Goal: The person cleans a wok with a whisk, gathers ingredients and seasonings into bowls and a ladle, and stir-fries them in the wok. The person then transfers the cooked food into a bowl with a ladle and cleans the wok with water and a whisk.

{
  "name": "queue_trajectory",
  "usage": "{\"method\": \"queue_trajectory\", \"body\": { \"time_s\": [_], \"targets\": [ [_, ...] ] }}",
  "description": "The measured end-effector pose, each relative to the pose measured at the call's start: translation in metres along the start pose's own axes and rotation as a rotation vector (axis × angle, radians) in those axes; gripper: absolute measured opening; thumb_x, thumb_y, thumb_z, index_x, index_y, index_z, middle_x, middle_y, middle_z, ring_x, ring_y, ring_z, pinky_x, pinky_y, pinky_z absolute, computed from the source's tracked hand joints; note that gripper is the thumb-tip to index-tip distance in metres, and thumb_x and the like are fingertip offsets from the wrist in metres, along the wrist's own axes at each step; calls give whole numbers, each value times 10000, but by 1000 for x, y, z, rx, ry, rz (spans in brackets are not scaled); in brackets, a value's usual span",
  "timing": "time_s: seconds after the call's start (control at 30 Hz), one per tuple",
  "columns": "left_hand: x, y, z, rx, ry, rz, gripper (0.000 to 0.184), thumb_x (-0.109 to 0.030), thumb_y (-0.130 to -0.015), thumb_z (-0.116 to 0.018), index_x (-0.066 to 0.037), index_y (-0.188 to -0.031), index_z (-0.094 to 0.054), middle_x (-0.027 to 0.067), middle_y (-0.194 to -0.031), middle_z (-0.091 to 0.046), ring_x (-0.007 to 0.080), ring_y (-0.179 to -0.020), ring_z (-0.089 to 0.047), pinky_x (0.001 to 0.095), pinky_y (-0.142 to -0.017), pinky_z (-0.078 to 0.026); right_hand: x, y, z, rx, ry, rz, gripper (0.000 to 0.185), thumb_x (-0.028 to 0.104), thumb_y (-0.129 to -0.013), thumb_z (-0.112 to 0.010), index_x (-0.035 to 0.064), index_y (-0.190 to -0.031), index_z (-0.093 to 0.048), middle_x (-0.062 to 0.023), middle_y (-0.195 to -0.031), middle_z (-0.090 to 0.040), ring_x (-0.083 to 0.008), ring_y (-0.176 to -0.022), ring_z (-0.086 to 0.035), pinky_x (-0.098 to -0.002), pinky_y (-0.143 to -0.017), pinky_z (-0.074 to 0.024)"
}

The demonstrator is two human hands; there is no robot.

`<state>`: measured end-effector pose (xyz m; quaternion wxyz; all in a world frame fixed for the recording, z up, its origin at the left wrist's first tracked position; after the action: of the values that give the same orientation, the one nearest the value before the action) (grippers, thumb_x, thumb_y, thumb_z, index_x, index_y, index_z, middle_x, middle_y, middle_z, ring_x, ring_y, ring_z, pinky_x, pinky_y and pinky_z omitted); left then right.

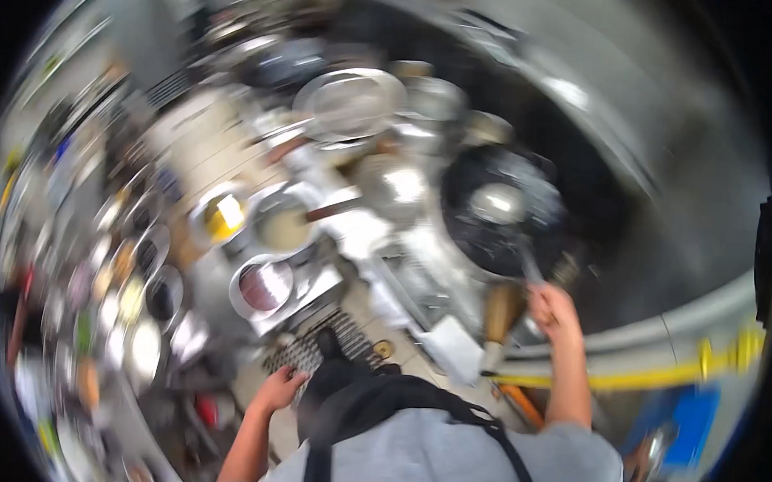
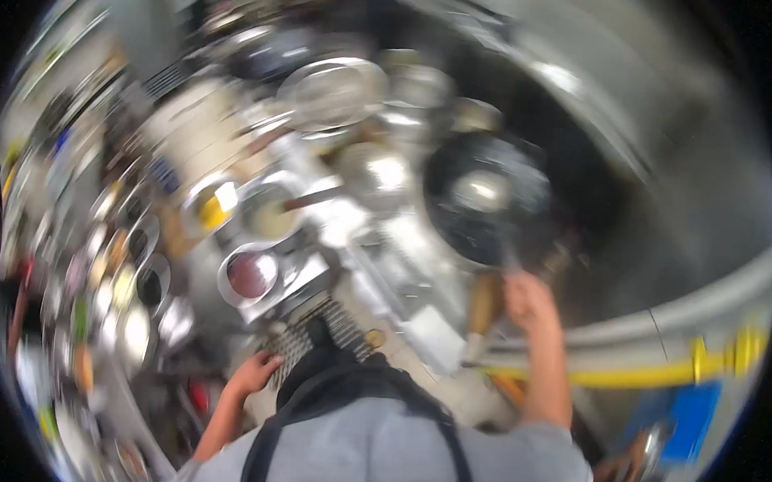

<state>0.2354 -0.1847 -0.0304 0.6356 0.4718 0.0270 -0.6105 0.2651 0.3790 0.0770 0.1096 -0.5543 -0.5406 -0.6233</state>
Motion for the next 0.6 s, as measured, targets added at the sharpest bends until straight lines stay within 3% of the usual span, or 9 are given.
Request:
{"method": "queue_trajectory", "body": {
  "time_s": [0.1, 0.17, 0.23, 0.27, 0.33, 0.37, 0.43, 0.53, 0.6],
  "targets": [
    [71, 28, -33, 74, 2, 177, 837, -638, -839, -525, 70, -1285, -497, 261, -1181, -603, 359, -1128, -578, 403, -962, -437, -21, -2, 16, -35, 351, 193, 203, 90, -837, -564, 140, -667, -465, 45, -486, -380, -74, -360, -326, -256, -335, -233],
    [49, 70, -16, -11, 108, 182, 758, -605, -850, -526, 34, -1257, -528, 263, -1189, -595, 375, -1143, -559, 416, -962, -437, -44, -26, 40, -84, 445, 341, 94, 72, -848, -529, 95, -762, -499, 15, -556, -428, -78, -384, -358, -264, -338, -260],
    [80, 71, -27, -120, 120, 193, 688, -543, -878, -528, 11, -1286, -504, 247, -1155, -611, 376, -1086, -585, 419, -946, -445, -45, -31, 30, -170, 902, 449, 59, 110, -822, -531, 74, -776, -543, -17, -519, -429, -123, -372, -430, -279, -331, -319],
    [95, 75, -27, -234, 149, 171, 650, -517, -879, -542, 9, -1260, -527, 245, -1148, -615, 374, -1078, -589, 415, -942, -448, -53, -45, 43, -190, 892, 414, 111, 149, -797, -577, 46, -822, -612, -46, -521, -482, -146, -426, -483, -335, -410, -392],
    [124, 93, -20, -321, 264, 214, 631, -500, -875, -557, 10, -1246, -539, 241, -1142, -619, 369, -1071, -594, 409, -938, -452, -50, -31, 27, -160, 1885, 679, 540, 386, -925, -481, 12, -1313, -501, -178, -1101, -643, -364, -997, -605, -671, -1029, -196],
    [137, 99, -13, -372, 336, 222, 612, -483, -871, -573, 11, -1232, -551, 238, -1136, -623, 365, -1065, -598, 402, -935, -456, -54, -39, 29, -141, 1891, 711, 540, 386, -925, -481, 12, -1313, -501, -178, -1101, -643, -364, -997, -605, -671, -1029, -196],
    [170, 121, 3, -587, 409, 250, 580, -464, -859, -589, 11, -1192, -573, 235, -1086, -637, 361, -1019, -615, 411, -895, -471, -56, -56, 30, -164, 1294, 823, 141, 8, -704, -594, -104, -680, -511, -93, -559, -465, -236, -533, -363, -422, -530, -332],
    [249, 188, 26, -1142, 533, 421, 471, -407, -860, -609, -1, -1097, -618, 224, -982, -660, 361, -937, -636, 414, -831, -490, -63, -52, -3, -169, 1600, 1093, 161, 54, -673, -649, -97, -679, -592, -217, -590, -600, -344, -504, -556, -427, -479, -435],
    [321, 248, 47, -1512, 757, 509, 384, -378, -906, -559, 0, -953, -610, 156, -828, -648, 252, -796, -647, 400, -697, -511, -72, -59, -14, -153, 1723, 1114, 180, 96, -706, -627, -78, -745, -603, -213, -643, -612, -354, -551, -571, -444, -529, -452]
  ]
}}
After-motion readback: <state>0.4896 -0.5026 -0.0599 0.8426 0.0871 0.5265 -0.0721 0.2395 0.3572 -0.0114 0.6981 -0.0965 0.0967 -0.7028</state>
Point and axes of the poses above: each hand's wrist, its own y-axis away from the middle knuckle, its own z-axis out of the back of the hand, x = y × z, the point moved 6 cm from there along -y, towards the middle knuckle
